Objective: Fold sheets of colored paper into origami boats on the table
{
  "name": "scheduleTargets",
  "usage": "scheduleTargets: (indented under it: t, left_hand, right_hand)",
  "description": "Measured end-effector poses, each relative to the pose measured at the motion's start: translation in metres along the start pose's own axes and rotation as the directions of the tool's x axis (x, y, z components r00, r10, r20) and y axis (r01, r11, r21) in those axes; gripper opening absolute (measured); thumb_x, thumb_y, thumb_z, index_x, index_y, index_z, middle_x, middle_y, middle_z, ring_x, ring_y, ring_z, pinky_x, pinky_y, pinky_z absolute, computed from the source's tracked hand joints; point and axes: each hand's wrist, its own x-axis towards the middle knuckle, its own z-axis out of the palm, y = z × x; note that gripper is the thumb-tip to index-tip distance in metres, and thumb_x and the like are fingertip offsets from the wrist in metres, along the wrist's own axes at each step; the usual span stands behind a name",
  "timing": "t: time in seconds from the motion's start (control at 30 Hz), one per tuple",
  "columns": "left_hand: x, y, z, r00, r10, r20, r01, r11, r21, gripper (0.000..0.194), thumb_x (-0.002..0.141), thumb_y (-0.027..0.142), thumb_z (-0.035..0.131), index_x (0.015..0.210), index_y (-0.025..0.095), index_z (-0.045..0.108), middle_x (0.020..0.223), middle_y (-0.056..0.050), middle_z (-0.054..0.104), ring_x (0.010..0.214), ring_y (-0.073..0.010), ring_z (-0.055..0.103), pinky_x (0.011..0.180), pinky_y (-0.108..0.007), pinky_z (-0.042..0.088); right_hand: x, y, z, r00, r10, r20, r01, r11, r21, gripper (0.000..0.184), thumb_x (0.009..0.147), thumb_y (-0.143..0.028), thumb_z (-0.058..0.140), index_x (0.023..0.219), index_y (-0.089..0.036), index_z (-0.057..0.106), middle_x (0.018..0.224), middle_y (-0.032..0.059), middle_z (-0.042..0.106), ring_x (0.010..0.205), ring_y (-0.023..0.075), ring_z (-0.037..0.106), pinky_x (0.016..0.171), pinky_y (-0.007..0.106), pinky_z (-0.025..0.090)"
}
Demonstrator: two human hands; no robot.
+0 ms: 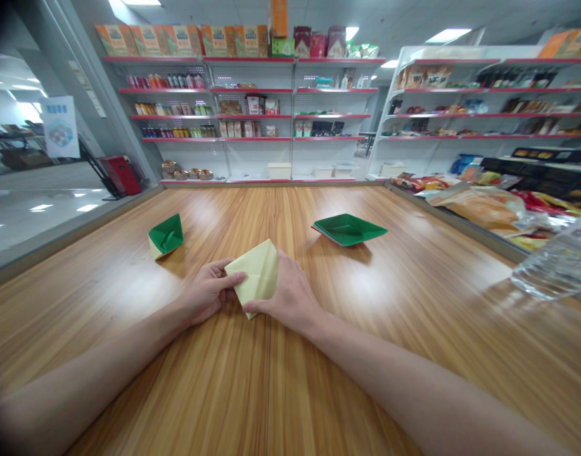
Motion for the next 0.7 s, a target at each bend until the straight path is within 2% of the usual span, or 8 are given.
scheduleTargets:
  t: [0.13, 0.17, 0.23, 0.3, 0.4, 0.5, 0.6, 0.7]
  left_hand:
    - [0.003, 0.000, -0.004, 0.998, 0.046, -0.045, -0.049, 0.996, -0.069, 0.027, 0.070, 0.021, 0.074, 0.092, 0.012, 0.063, 0.093, -0.010, 0.070, 0.080, -0.0210, 0.067, 0.070, -0.034, 0.056]
    - [0.004, 0.000, -0.005, 0.996, 0.063, -0.062, -0.069, 0.994, -0.087, 0.027, 0.071, 0.021, 0.074, 0.094, 0.012, 0.063, 0.094, -0.010, 0.070, 0.082, -0.0208, 0.067, 0.071, -0.033, 0.056]
    - [0.006, 0.001, -0.007, 0.993, 0.085, -0.078, -0.094, 0.989, -0.117, 0.028, 0.072, 0.020, 0.073, 0.097, 0.014, 0.063, 0.096, -0.009, 0.070, 0.085, -0.0205, 0.067, 0.074, -0.034, 0.056]
    - [0.006, 0.001, -0.007, 0.994, 0.087, -0.059, -0.095, 0.985, -0.145, 0.028, 0.072, 0.019, 0.072, 0.098, 0.014, 0.062, 0.098, -0.009, 0.069, 0.088, -0.0207, 0.067, 0.079, -0.035, 0.055]
    - [0.005, 0.001, -0.005, 0.998, 0.064, 0.018, -0.061, 0.985, -0.159, 0.025, 0.073, 0.016, 0.071, 0.097, 0.013, 0.062, 0.098, -0.010, 0.069, 0.092, -0.0216, 0.066, 0.085, -0.036, 0.052]
    - [0.003, 0.000, -0.003, 0.998, 0.037, 0.060, -0.028, 0.989, -0.144, 0.028, 0.074, 0.016, 0.071, 0.100, 0.012, 0.061, 0.097, -0.010, 0.068, 0.093, -0.0216, 0.065, 0.088, -0.037, 0.050]
    - [0.003, -0.001, -0.004, 0.998, 0.020, 0.054, -0.011, 0.986, -0.166, 0.034, 0.074, 0.014, 0.070, 0.106, 0.017, 0.059, 0.097, -0.008, 0.068, 0.092, -0.0189, 0.066, 0.091, -0.035, 0.049]
    - [0.006, 0.000, -0.005, 0.998, -0.045, 0.047, 0.053, 0.978, -0.199, 0.027, 0.078, 0.016, 0.065, 0.105, 0.014, 0.061, 0.101, -0.010, 0.068, 0.091, -0.0189, 0.066, 0.089, -0.034, 0.049]
  right_hand:
    - [-0.003, 0.001, 0.004, 0.995, -0.004, -0.096, 0.006, 1.000, 0.019, 0.118, 0.046, -0.046, 0.083, 0.141, -0.022, 0.019, 0.138, 0.0150, 0.033, 0.129, 0.0340, 0.031, 0.104, 0.052, 0.031]
    - [-0.002, 0.002, 0.004, 0.991, 0.032, -0.131, -0.021, 0.997, 0.078, 0.120, 0.047, -0.045, 0.084, 0.142, -0.023, 0.014, 0.139, 0.0157, 0.032, 0.129, 0.0331, 0.032, 0.104, 0.052, 0.032]
    - [0.001, 0.004, 0.004, 0.983, 0.128, -0.128, -0.090, 0.960, 0.264, 0.118, 0.052, -0.040, 0.083, 0.143, -0.023, 0.011, 0.136, 0.0159, 0.038, 0.119, 0.0294, 0.046, 0.098, 0.049, 0.040]
    - [0.004, 0.006, 0.004, 0.984, 0.176, 0.001, -0.157, 0.875, 0.459, 0.100, 0.060, -0.036, 0.079, 0.140, -0.022, 0.020, 0.124, 0.0131, 0.053, 0.102, 0.0242, 0.060, 0.087, 0.043, 0.049]
    - [0.006, 0.005, 0.002, 0.978, 0.119, 0.173, -0.199, 0.782, 0.591, 0.054, 0.072, -0.031, 0.070, 0.121, -0.020, 0.051, 0.108, 0.0083, 0.066, 0.092, 0.0212, 0.064, 0.080, 0.037, 0.053]
    - [0.004, 0.003, 0.000, 0.989, 0.052, 0.141, -0.123, 0.824, 0.553, 0.027, 0.077, -0.031, 0.066, 0.102, -0.020, 0.065, 0.100, 0.0055, 0.069, 0.090, 0.0214, 0.065, 0.080, 0.037, 0.052]
    - [0.002, 0.000, -0.004, 0.996, -0.057, 0.063, 0.024, 0.902, 0.432, 0.026, 0.084, -0.030, 0.058, 0.108, -0.025, 0.066, 0.107, 0.0045, 0.068, 0.096, 0.0220, 0.063, 0.085, 0.041, 0.049]
    - [0.003, 0.001, -0.009, 0.975, -0.221, 0.027, 0.206, 0.942, 0.264, 0.029, 0.089, -0.025, 0.051, 0.115, -0.032, 0.064, 0.121, 0.0029, 0.063, 0.106, 0.0228, 0.057, 0.093, 0.046, 0.044]
